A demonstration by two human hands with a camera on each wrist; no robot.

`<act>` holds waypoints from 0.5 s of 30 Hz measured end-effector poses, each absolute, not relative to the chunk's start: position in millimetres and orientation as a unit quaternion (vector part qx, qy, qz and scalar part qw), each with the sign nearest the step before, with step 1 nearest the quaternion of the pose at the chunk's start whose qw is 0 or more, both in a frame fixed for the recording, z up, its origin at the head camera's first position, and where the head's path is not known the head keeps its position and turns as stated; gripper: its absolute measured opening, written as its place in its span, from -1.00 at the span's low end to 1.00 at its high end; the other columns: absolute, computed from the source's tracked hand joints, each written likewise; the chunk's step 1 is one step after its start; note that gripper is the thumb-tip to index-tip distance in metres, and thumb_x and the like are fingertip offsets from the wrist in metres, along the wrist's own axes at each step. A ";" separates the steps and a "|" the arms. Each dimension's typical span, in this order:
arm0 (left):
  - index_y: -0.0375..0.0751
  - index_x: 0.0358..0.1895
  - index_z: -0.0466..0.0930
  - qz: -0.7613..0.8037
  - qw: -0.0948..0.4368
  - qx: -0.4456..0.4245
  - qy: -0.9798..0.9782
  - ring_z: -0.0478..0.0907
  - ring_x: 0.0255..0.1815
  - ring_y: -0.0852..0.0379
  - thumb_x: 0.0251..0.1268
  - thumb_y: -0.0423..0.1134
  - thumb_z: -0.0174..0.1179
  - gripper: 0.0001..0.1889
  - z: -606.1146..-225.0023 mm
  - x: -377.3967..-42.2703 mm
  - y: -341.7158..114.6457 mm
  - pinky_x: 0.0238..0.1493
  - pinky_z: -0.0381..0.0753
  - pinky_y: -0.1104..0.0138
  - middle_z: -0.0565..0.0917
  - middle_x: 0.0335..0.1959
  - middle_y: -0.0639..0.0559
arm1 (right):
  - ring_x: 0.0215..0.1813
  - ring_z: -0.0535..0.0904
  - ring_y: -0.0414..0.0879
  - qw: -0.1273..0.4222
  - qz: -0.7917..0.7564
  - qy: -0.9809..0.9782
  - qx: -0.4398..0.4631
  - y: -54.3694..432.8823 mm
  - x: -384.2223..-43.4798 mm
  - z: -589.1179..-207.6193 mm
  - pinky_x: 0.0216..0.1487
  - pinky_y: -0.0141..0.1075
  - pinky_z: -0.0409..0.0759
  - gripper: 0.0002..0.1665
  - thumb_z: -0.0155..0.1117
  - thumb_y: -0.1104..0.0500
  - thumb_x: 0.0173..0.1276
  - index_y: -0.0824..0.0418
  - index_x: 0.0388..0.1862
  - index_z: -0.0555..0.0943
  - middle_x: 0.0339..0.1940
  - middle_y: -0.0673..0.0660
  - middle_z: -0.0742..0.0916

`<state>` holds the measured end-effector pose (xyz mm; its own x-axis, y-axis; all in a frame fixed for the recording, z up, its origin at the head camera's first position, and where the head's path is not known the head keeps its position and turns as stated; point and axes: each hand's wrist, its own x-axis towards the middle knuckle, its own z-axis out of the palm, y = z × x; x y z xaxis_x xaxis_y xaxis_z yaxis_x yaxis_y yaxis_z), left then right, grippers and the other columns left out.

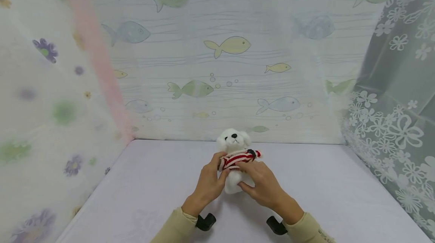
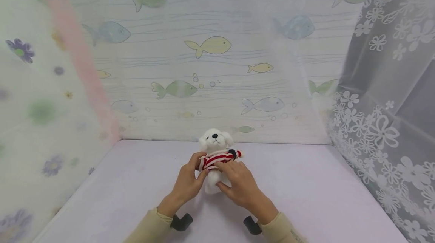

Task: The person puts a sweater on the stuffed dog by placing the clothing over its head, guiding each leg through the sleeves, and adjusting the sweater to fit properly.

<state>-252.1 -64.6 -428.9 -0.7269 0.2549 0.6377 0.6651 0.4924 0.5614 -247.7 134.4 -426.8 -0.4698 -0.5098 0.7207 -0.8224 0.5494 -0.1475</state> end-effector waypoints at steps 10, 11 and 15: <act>-0.23 0.34 0.24 -0.394 0.183 -0.330 -0.838 0.51 -0.13 0.20 0.12 -0.42 0.28 -0.33 -417.0 -244.3 -64.0 -0.10 0.54 0.23 0.59 -0.11 0.03 | -0.35 0.49 -0.22 0.327 0.274 -0.828 0.365 129.9 -247.7 -434.4 -0.34 -0.46 0.46 -0.33 0.56 0.23 -0.02 0.24 0.11 0.50 -0.27 -0.06 0.60; -0.21 0.36 0.21 -0.382 0.179 -0.331 -0.844 0.48 -0.10 0.18 0.10 -0.41 0.29 -0.29 -416.9 -243.9 -64.1 -0.07 0.53 0.23 0.56 -0.07 0.02 | -0.36 0.48 -0.23 0.328 0.277 -0.827 0.362 129.7 -247.9 -435.1 -0.35 -0.46 0.46 -0.34 0.56 0.24 -0.02 0.25 0.10 0.50 -0.26 -0.05 0.61; -0.18 0.36 0.20 -0.348 0.180 -0.337 -0.856 0.42 -0.10 0.16 0.03 -0.44 0.34 -0.23 -416.1 -241.8 -62.8 -0.08 0.50 0.27 0.53 -0.03 0.01 | -0.33 0.48 -0.26 0.331 0.297 -0.819 0.361 128.4 -247.6 -437.6 -0.34 -0.46 0.48 -0.36 0.56 0.30 -0.06 0.29 0.05 0.51 -0.26 0.00 0.64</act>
<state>-241.8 -62.8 -416.1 -0.7083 0.4507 0.5433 0.7020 0.5305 0.4751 -247.6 128.4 -437.6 -0.5195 -0.3950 0.7577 -0.7887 0.5628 -0.2474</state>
